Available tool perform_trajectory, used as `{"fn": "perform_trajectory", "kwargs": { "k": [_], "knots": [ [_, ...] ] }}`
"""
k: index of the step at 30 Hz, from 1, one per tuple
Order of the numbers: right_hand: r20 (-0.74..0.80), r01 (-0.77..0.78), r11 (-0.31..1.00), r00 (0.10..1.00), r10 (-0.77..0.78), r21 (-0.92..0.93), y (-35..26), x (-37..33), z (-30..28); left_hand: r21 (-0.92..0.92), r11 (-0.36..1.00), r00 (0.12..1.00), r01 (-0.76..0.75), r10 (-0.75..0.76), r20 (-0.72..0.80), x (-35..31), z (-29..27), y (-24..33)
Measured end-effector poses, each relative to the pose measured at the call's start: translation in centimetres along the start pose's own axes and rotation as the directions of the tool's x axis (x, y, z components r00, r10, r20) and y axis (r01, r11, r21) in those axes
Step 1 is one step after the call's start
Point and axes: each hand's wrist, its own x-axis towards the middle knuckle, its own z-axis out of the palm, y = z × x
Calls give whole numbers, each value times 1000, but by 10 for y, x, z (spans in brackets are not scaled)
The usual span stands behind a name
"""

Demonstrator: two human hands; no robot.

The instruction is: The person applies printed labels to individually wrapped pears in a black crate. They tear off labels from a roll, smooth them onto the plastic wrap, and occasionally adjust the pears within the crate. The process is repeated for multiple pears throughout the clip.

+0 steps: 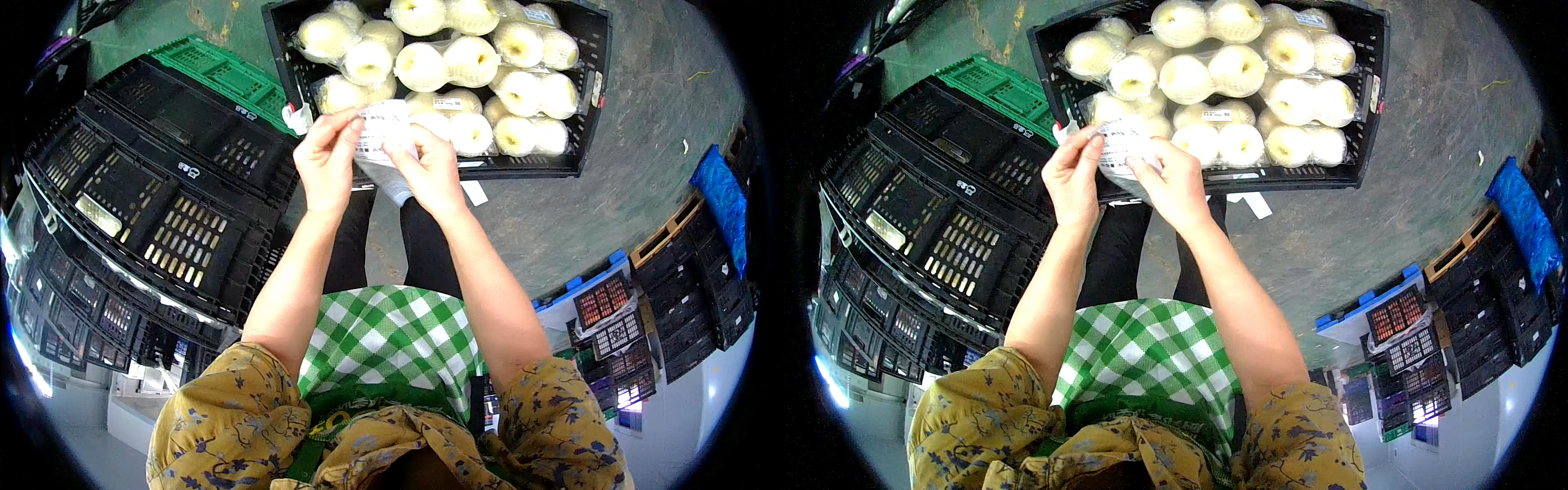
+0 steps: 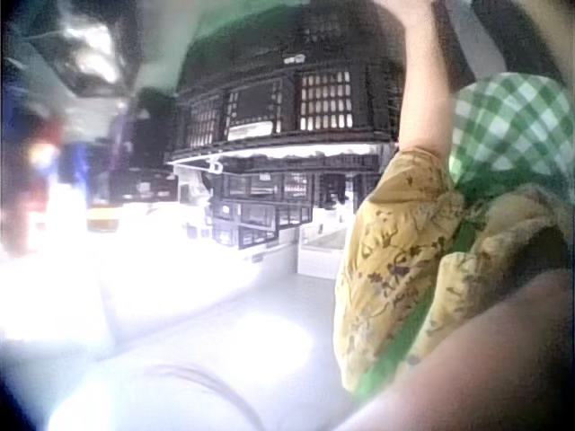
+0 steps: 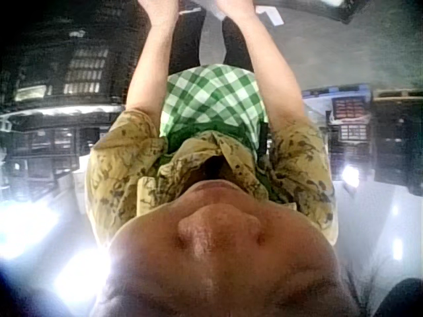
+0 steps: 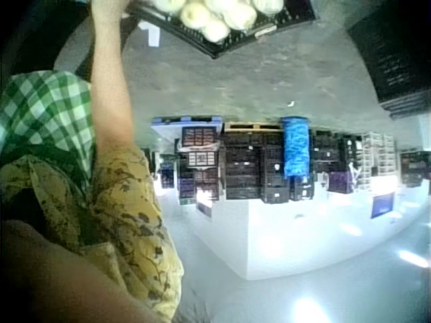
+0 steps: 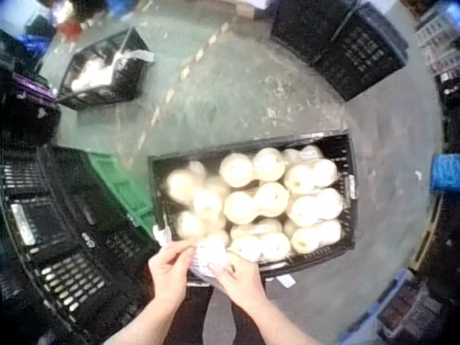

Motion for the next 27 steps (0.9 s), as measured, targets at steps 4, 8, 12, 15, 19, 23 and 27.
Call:
{"fn": "perform_trajectory", "kwargs": {
  "k": [4, 8, 12, 15, 19, 23, 27],
  "knots": [
    [-126, 26, 986, 991, -47, -167, -22, 22, 15, 24, 997, 997, -72, 73, -24, 37, 10, 12],
    [-159, -44, 996, 987, 33, -71, -10, 62, 26, 300, 944, 986, -140, 159, -40, 81, 24, 16],
    [-159, -47, 974, 984, 84, 221, 10, 82, 42, 587, 800, 992, -129, 109, 69, 112, 25, 10],
    [-178, -194, 971, 960, 218, 142, 29, 96, 43, 671, 714, 978, -199, 102, 181, 137, 21, -4],
    [-195, -361, 793, 842, 503, 491, 50, 124, 57, 764, 444, 876, -468, 119, 467, 172, 22, -25],
    [-112, -418, 554, 717, 688, 720, 56, 147, 61, 741, 562, 804, -368, -208, 557, 204, 31, -30],
    [-65, -455, 433, 627, 776, 778, 67, 172, 63, 697, 631, 680, -341, -346, 646, 229, 35, -29]
  ]
}}
